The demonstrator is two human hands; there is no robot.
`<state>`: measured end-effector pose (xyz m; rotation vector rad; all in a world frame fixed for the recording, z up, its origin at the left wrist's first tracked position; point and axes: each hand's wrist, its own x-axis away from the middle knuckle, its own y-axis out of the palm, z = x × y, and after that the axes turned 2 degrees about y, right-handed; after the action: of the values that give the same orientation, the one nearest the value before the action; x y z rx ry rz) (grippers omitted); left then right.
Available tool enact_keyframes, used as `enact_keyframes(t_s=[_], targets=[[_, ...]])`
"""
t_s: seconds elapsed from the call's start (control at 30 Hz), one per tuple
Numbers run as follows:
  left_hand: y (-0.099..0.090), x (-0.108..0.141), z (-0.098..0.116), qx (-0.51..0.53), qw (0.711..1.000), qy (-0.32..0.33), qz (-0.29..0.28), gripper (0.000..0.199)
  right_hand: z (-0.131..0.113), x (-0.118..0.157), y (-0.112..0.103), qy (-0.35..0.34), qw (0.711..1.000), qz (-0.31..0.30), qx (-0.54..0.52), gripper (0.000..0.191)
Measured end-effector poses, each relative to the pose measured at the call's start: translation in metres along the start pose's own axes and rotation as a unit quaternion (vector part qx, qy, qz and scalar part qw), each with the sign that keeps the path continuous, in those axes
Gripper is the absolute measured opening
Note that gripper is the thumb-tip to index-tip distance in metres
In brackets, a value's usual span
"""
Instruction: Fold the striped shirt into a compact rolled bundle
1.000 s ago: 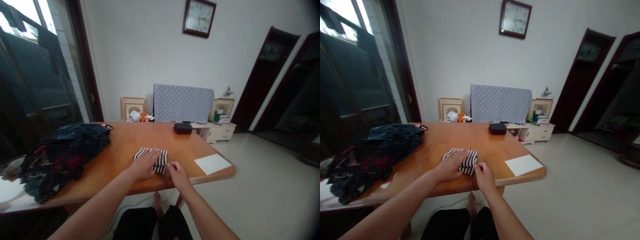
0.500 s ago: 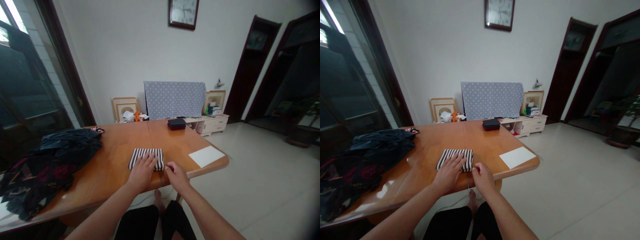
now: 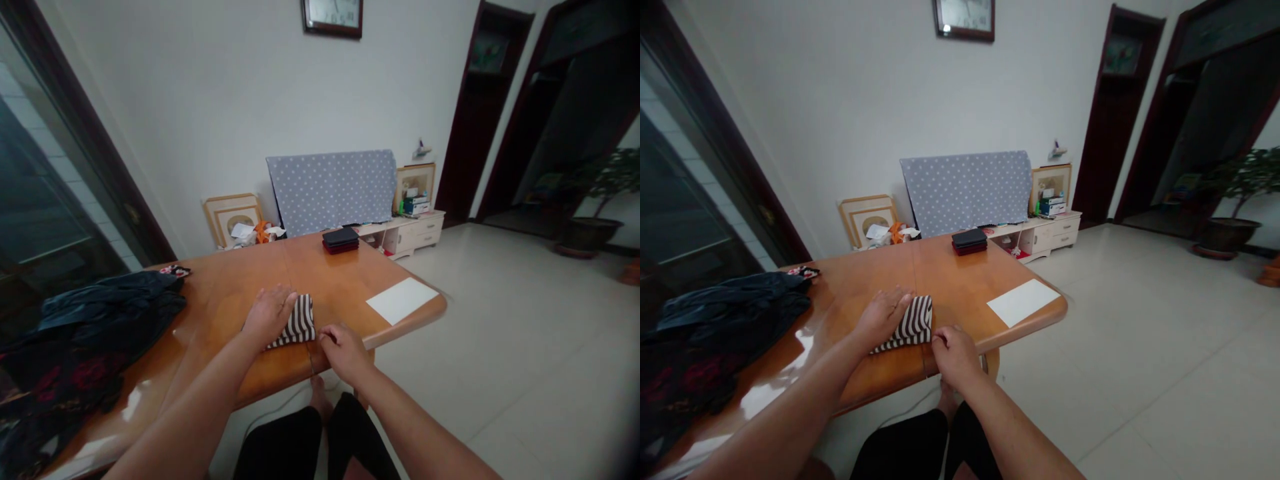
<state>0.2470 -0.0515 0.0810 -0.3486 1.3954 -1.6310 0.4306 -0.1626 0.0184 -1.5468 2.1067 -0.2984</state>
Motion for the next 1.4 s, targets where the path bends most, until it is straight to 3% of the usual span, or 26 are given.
enact_keyframes(t_s=[0.13, 0.3, 0.6, 0.97, 1.2, 1.4], targets=[[0.026, 0.010, -0.019, -0.026, 0.999, 0.013, -0.021, 0.051, 0.004, -0.016, -0.004, 0.069, 0.989, -0.029, -0.125, 0.019], [0.036, 0.020, -0.031, -0.029, 0.999, 0.036, 0.003, 0.055, 0.009, -0.051, -0.002, 0.194, 0.936, -0.038, -0.293, 0.013], [0.038, 0.020, -0.034, -0.017, 0.999, 0.036, 0.019, 0.055, 0.003, -0.104, 0.016, 0.245, 0.900, -0.115, -0.341, 0.009], [0.034, 0.023, -0.025, -0.022, 0.999, 0.036, 0.013, 0.052, 0.007, -0.119, 0.022, 0.216, 0.923, -0.186, -0.260, 0.017], [0.032, 0.024, -0.020, -0.036, 0.998, 0.040, 0.011, 0.051, 0.008, -0.129, 0.037, 0.142, 0.969, -0.149, -0.133, 0.018], [0.032, 0.024, -0.019, -0.081, 0.995, 0.059, 0.004, 0.053, 0.014, -0.137, 0.044, 0.088, 0.986, -0.132, -0.043, 0.018]])
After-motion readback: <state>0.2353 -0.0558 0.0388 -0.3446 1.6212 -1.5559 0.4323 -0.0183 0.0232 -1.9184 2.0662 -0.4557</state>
